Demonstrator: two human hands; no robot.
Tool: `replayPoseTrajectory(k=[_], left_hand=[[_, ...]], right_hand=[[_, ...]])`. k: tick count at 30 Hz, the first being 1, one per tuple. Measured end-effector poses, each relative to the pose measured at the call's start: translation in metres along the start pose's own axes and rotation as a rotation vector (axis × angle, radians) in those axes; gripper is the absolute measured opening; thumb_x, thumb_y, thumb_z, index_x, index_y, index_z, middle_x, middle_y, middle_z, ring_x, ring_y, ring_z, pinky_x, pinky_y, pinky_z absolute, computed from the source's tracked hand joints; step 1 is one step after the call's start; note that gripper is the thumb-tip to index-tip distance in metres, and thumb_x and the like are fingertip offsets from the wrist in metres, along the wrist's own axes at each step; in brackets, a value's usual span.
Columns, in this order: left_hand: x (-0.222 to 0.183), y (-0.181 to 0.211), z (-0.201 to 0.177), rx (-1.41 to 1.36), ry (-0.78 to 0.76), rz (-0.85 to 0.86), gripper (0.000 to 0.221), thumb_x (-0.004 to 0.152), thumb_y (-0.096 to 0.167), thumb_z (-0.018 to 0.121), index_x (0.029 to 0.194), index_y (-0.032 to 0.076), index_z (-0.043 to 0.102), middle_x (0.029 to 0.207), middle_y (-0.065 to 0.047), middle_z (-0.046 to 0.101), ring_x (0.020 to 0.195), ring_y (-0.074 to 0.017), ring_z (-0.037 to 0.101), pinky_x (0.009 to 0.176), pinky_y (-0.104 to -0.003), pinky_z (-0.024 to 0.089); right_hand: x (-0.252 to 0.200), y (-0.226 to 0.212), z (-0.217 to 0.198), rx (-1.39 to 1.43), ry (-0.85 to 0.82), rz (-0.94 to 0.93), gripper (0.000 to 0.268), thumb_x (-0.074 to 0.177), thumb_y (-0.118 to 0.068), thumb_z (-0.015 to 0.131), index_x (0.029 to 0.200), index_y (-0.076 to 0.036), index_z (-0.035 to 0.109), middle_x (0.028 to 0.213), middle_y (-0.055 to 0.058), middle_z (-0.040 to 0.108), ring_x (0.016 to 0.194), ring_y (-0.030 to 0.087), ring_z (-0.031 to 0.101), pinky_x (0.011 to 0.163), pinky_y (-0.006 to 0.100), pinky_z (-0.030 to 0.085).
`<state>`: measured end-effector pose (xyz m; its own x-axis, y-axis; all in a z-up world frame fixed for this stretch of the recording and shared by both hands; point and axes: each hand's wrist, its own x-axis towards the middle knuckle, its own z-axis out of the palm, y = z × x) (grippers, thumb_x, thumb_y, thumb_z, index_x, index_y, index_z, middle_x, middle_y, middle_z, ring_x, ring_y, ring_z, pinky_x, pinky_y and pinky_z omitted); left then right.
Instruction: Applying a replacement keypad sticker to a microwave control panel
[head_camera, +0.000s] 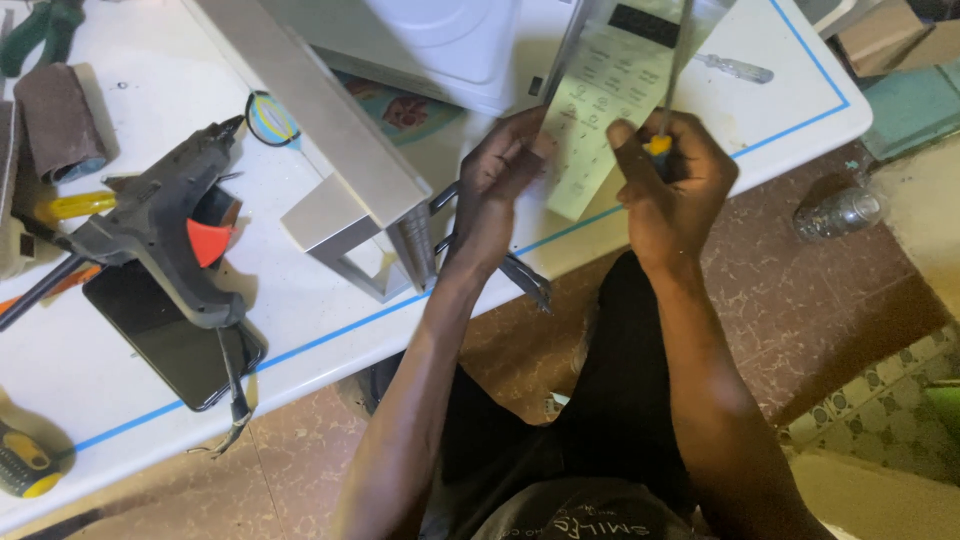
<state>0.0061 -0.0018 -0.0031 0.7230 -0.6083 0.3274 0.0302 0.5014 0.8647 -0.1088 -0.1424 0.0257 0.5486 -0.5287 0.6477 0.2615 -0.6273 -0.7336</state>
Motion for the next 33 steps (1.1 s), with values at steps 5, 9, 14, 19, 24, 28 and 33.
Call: replayPoseTrajectory(k=[5,9,14,19,24,28,33], left_hand=[[0.000,0.020,0.018,0.312,0.190,0.120,0.022,0.098,0.018,0.071,0.119,0.013,0.068,0.111,-0.008,0.071,0.102,-0.0191,0.071,0.090,-0.033,0.061],[0.006,0.013,0.015,0.437,0.308,0.101,0.013,0.093,0.025,0.070,0.104,0.019,0.072,0.098,-0.001,0.076,0.094,-0.0153,0.073,0.086,-0.030,0.060],[0.013,0.005,0.013,0.475,0.293,0.151,0.008,0.092,0.013,0.074,0.098,0.015,0.069,0.091,-0.001,0.074,0.083,-0.0139,0.074,0.074,-0.026,0.060],[0.015,-0.004,0.011,0.492,0.290,0.222,0.019,0.088,0.000,0.077,0.087,0.012,0.064,0.078,0.001,0.062,0.075,-0.0084,0.058,0.063,-0.022,0.050],[0.016,-0.008,0.008,0.421,0.246,0.268,0.028,0.090,0.003,0.066,0.079,0.015,0.045,0.078,0.005,0.037,0.075,-0.0095,0.036,0.065,-0.025,0.033],[-0.001,0.017,0.016,0.636,0.165,0.241,0.030,0.089,0.004,0.060,0.118,0.013,0.058,0.110,-0.006,0.062,0.102,-0.0214,0.065,0.085,-0.033,0.058],[-0.010,0.018,0.028,0.914,-0.023,0.330,0.100,0.092,0.083,0.040,0.157,0.009,0.027,0.150,-0.022,0.039,0.144,-0.0352,0.042,0.122,-0.053,0.047]], right_hand=[[0.012,-0.021,-0.002,-0.208,0.008,-0.212,0.019,0.105,-0.001,0.083,0.096,0.003,0.066,0.087,0.014,0.064,0.074,0.023,0.058,0.069,0.035,0.046],[0.016,-0.021,-0.002,-0.290,0.009,-0.240,0.037,0.104,0.002,0.087,0.084,0.000,0.057,0.082,0.010,0.053,0.074,0.021,0.043,0.066,0.038,0.037],[0.020,-0.019,-0.002,-0.280,-0.012,-0.310,0.030,0.105,0.000,0.086,0.088,0.002,0.061,0.087,0.014,0.059,0.079,0.024,0.052,0.067,0.039,0.042],[0.020,-0.011,-0.003,-0.164,0.004,-0.272,0.020,0.100,0.007,0.085,0.090,0.005,0.068,0.091,0.016,0.066,0.087,0.028,0.065,0.072,0.039,0.053],[0.015,-0.011,0.000,0.021,0.068,-0.133,0.025,0.099,0.001,0.089,0.097,0.002,0.064,0.090,0.013,0.065,0.070,0.018,0.060,0.060,0.030,0.048],[-0.007,-0.037,-0.001,-0.071,0.065,-0.001,0.024,0.104,-0.026,0.073,0.104,-0.002,0.069,0.099,0.009,0.071,0.055,0.015,0.062,0.046,0.023,0.040],[-0.020,-0.045,-0.001,0.034,-0.203,-0.176,0.028,0.109,-0.019,0.054,0.127,-0.001,0.066,0.128,0.018,0.070,0.120,0.032,0.070,0.103,0.041,0.058]])
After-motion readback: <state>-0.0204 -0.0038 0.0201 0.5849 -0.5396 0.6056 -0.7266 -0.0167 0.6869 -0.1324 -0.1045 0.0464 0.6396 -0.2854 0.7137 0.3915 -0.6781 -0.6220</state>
